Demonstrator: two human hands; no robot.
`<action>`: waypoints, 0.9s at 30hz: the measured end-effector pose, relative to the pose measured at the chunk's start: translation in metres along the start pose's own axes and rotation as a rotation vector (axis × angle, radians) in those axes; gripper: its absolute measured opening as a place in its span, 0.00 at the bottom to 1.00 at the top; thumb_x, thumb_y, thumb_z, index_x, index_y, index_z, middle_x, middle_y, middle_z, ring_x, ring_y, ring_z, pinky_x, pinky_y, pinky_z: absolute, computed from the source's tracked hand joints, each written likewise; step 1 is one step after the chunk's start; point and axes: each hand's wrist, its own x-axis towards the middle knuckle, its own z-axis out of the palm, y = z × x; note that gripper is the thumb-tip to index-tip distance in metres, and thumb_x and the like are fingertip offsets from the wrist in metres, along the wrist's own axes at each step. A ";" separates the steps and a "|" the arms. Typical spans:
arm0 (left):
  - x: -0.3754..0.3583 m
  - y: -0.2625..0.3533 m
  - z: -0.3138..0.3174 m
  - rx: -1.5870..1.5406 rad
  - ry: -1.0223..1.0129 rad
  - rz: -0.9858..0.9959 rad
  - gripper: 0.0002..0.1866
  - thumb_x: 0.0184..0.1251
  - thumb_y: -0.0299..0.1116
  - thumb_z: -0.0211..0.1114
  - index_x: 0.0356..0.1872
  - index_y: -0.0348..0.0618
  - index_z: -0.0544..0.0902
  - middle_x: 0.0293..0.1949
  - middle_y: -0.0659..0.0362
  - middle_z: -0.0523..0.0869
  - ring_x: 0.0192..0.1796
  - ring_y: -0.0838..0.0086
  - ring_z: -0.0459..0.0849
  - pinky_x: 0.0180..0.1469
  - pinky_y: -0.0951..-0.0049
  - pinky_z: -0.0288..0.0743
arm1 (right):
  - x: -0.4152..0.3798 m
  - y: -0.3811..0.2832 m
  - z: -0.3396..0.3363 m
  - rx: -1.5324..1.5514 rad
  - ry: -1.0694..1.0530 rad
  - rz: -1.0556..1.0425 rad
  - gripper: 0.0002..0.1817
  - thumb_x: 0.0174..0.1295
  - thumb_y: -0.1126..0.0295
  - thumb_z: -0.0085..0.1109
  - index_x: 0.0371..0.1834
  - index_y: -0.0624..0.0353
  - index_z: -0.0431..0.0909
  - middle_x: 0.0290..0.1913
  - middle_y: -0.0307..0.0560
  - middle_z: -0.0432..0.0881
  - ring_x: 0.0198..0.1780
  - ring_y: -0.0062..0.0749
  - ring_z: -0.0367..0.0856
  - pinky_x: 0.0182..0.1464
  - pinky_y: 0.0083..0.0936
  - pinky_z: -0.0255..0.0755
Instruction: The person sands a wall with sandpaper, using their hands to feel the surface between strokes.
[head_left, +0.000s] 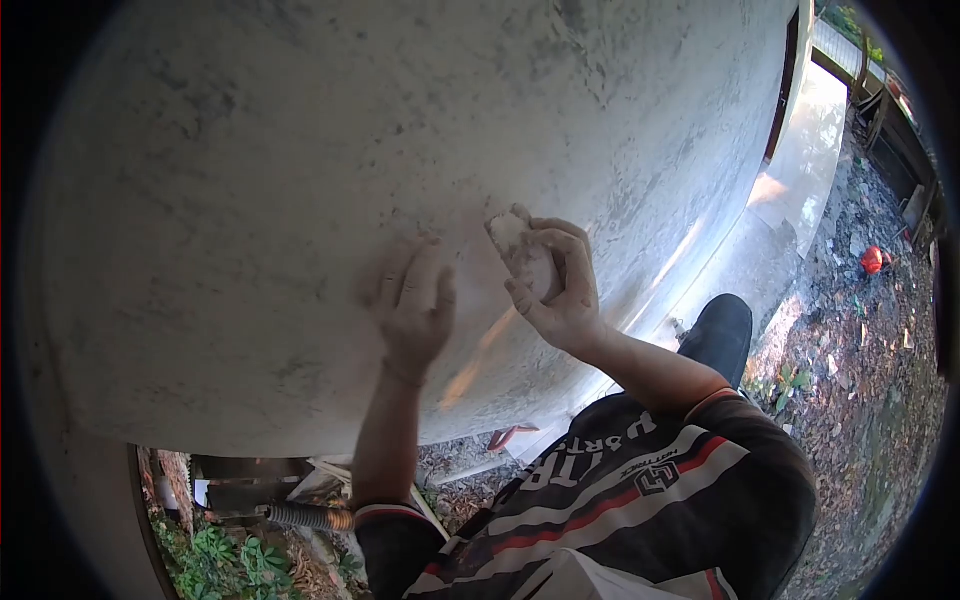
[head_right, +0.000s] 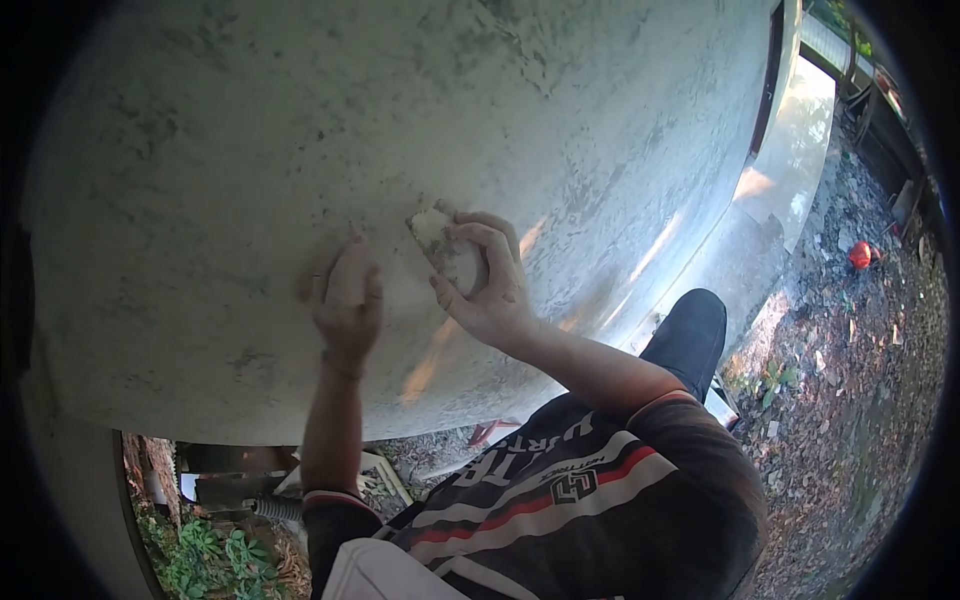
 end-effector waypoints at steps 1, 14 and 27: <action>-0.003 0.015 0.008 -0.294 -0.015 -0.161 0.18 0.63 0.32 0.62 0.53 0.38 0.78 0.53 0.54 0.80 0.54 0.63 0.78 0.59 0.67 0.66 | -0.002 -0.003 -0.001 0.021 -0.022 0.011 0.30 0.53 0.76 0.63 0.58 0.64 0.60 0.59 0.56 0.59 0.59 0.40 0.67 0.59 0.32 0.67; -0.017 0.035 0.030 -1.505 -0.247 -0.775 0.16 0.67 0.31 0.60 0.53 0.36 0.74 0.50 0.56 0.79 0.53 0.74 0.77 0.55 0.72 0.70 | -0.008 -0.032 -0.009 0.238 -0.212 0.468 0.34 0.54 0.74 0.67 0.62 0.60 0.58 0.49 0.45 0.69 0.45 0.25 0.76 0.43 0.19 0.75; -0.029 0.042 0.029 -1.188 -0.172 -0.927 0.12 0.64 0.26 0.63 0.47 0.33 0.77 0.41 0.56 0.84 0.42 0.78 0.82 0.46 0.77 0.75 | -0.024 0.000 -0.011 0.302 -0.093 0.486 0.36 0.50 0.79 0.68 0.62 0.59 0.58 0.49 0.42 0.63 0.42 0.23 0.74 0.42 0.17 0.76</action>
